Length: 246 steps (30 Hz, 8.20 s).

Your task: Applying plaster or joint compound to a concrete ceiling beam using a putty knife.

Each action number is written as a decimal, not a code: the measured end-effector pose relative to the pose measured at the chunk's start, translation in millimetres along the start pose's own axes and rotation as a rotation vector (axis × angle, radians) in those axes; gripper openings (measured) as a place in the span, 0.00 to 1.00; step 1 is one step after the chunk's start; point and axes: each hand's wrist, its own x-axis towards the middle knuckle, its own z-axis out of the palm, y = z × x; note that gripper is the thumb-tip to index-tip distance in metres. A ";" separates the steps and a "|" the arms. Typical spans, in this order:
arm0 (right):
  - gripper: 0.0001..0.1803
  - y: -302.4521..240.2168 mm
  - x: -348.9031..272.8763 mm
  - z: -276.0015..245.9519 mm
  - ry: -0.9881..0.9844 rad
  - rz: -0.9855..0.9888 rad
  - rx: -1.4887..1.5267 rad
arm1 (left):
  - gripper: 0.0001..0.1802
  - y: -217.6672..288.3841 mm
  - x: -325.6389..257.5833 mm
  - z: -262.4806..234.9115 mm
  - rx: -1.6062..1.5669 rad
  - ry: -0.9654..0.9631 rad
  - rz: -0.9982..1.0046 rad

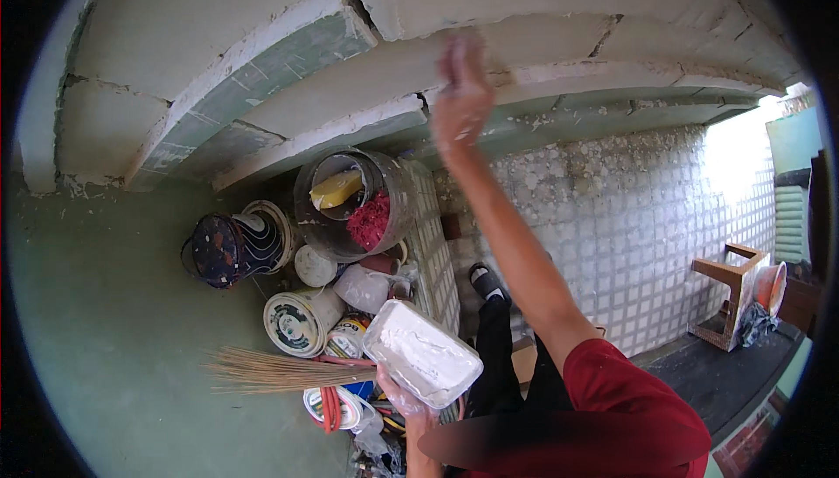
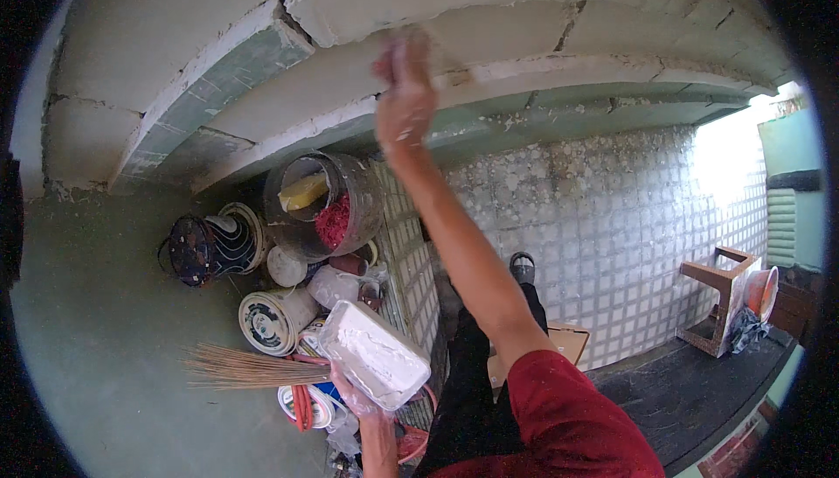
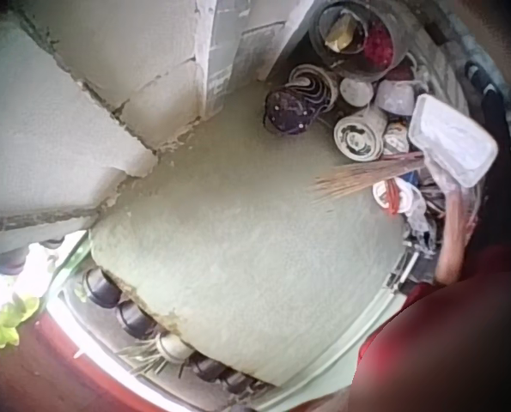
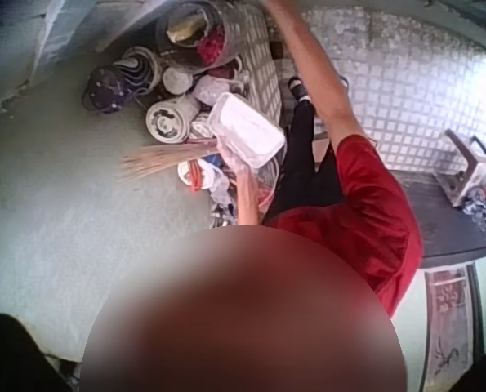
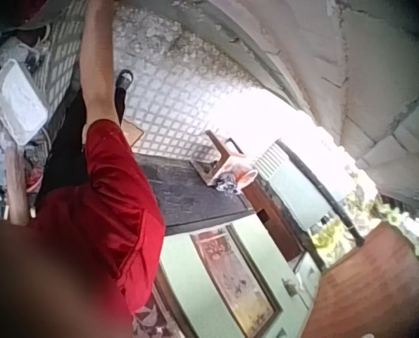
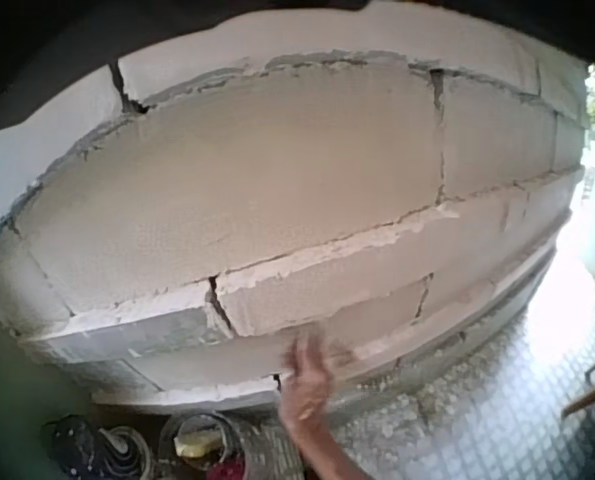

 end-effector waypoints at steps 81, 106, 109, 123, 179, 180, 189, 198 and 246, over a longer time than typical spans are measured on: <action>0.27 48.2 42.7 -53.8 -0.186 -0.824 -0.555 | 0.36 4.2 19.6 -13.2 0.003 0.039 0.032; 0.23 49.2 -25.6 -50.6 -0.439 -0.742 -0.556 | 0.35 15.5 9.7 -24.0 -0.043 0.045 0.076; 0.27 22.5 -12.0 -22.3 -0.329 -0.825 -0.471 | 0.35 16.6 5.4 -24.0 -0.045 0.043 0.077; 0.17 31.5 -35.6 -76.0 -0.056 -0.076 -0.124 | 0.36 12.0 6.6 -40.3 -0.025 0.052 0.130; 0.20 85.4 -26.3 -84.6 -0.306 -0.361 -0.300 | 0.35 8.3 6.1 -38.9 -0.079 0.113 0.087; 0.17 80.3 -22.3 -92.2 -0.145 -0.114 -0.172 | 0.35 9.8 7.5 -42.7 -0.076 0.120 0.093; 0.19 71.4 29.0 -54.6 0.362 -0.137 -0.052 | 0.35 13.5 6.2 -40.0 -0.146 0.097 0.088; 0.17 21.2 -55.8 58.6 -0.037 -0.208 0.122 | 0.36 14.7 6.8 -39.3 -0.091 0.086 0.128; 0.18 115.8 40.0 -89.9 0.347 -0.150 -0.055 | 0.37 15.9 1.2 -47.9 -0.142 0.152 0.104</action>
